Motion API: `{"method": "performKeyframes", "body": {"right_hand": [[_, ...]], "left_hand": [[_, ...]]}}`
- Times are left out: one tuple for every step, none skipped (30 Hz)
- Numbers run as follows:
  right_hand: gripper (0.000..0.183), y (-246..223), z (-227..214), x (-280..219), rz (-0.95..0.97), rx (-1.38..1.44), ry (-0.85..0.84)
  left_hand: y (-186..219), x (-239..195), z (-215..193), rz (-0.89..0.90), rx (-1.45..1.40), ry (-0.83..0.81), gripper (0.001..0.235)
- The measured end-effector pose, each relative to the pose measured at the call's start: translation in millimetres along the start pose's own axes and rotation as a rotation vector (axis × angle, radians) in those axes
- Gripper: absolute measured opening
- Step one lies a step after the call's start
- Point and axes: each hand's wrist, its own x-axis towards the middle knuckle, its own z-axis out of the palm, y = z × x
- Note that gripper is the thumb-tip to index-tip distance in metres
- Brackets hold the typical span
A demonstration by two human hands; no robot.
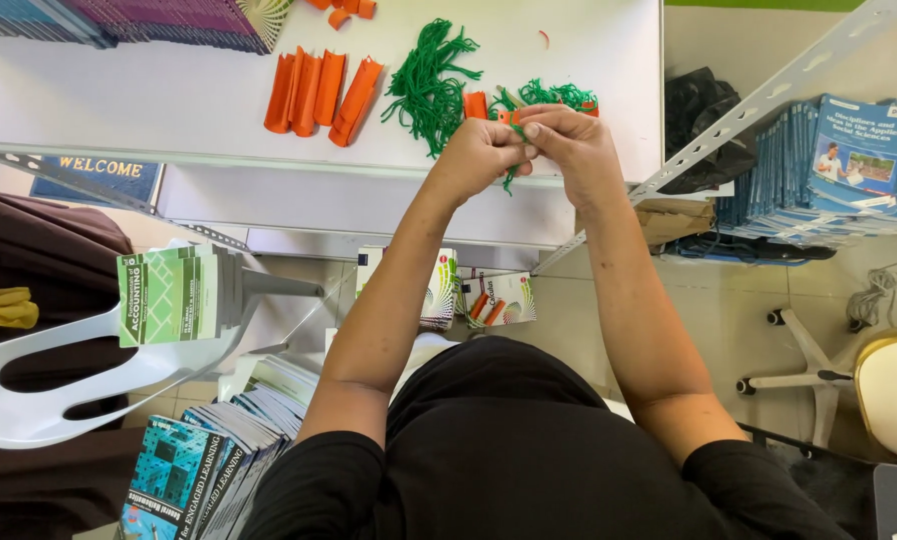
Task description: The person ties green string around the top of orange paper rolls to create decorative craft carrots. They pick up a roll, wrap the string, and tie a knot before placing the finished item on a shelf.
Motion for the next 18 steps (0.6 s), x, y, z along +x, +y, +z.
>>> {"method": "performKeyframes", "body": {"right_hand": [[0.014,2,-1,-1,0.002,0.001,0.0],[0.014,3,-3,-1,0.006,-0.028,0.0],[0.015,4,-5,-1,0.009,-0.057,-0.001],[0.015,5,-5,-2,0.009,-0.057,-0.001],[0.014,5,-6,-2,0.005,-0.072,0.003],[0.013,5,-7,-3,0.0,-0.088,0.006],[0.013,6,-7,-4,0.002,-0.088,0.007],[0.012,7,-7,-4,-0.021,-0.107,0.008],[0.011,8,-7,-5,-0.045,-0.127,0.011],[0.011,6,-5,-6,-0.044,-0.128,0.013],[0.01,3,-2,-7,-0.076,-0.179,0.018],[0.009,1,0,-8,-0.107,-0.23,0.023],[0.009,1,2,-7,-0.108,-0.23,0.024],[0.008,1,4,-6,-0.123,-0.281,0.039],[0.007,2,5,-6,-0.138,-0.331,0.055],[0.007,1,8,-7,-0.138,-0.331,0.057],[0.005,0,11,-8,-0.189,-0.394,0.082],[0.005,-1,14,-9,-0.241,-0.458,0.107]], "left_hand": [[0,0,0,-0.002,0.0,0.0,0.017],[-1,0,1,0.006,0.027,-0.008,0.016],[-1,1,1,0.015,0.054,-0.016,0.015],[1,1,1,0.015,0.055,-0.016,0.015],[2,1,0,0.017,0.098,-0.007,0.015],[4,2,0,0.019,0.142,0.002,0.016],[4,1,1,0.017,0.141,0.002,0.016],[4,1,2,0.01,0.167,0.017,0.017],[5,2,3,0.005,0.193,0.031,0.018],[6,1,5,0.004,0.192,0.029,0.018],[9,2,6,-0.009,0.225,0.047,0.019],[11,2,7,-0.021,0.257,0.066,0.02],[15,1,8,-0.021,0.258,0.064,0.02],[19,0,10,-0.04,0.317,0.086,0.021],[23,-1,12,-0.059,0.377,0.106,0.023],[24,0,13,-0.059,0.377,0.104,0.023],[24,1,15,-0.078,0.388,0.119,0.023],[25,2,16,-0.097,0.4,0.135,0.023]]}}
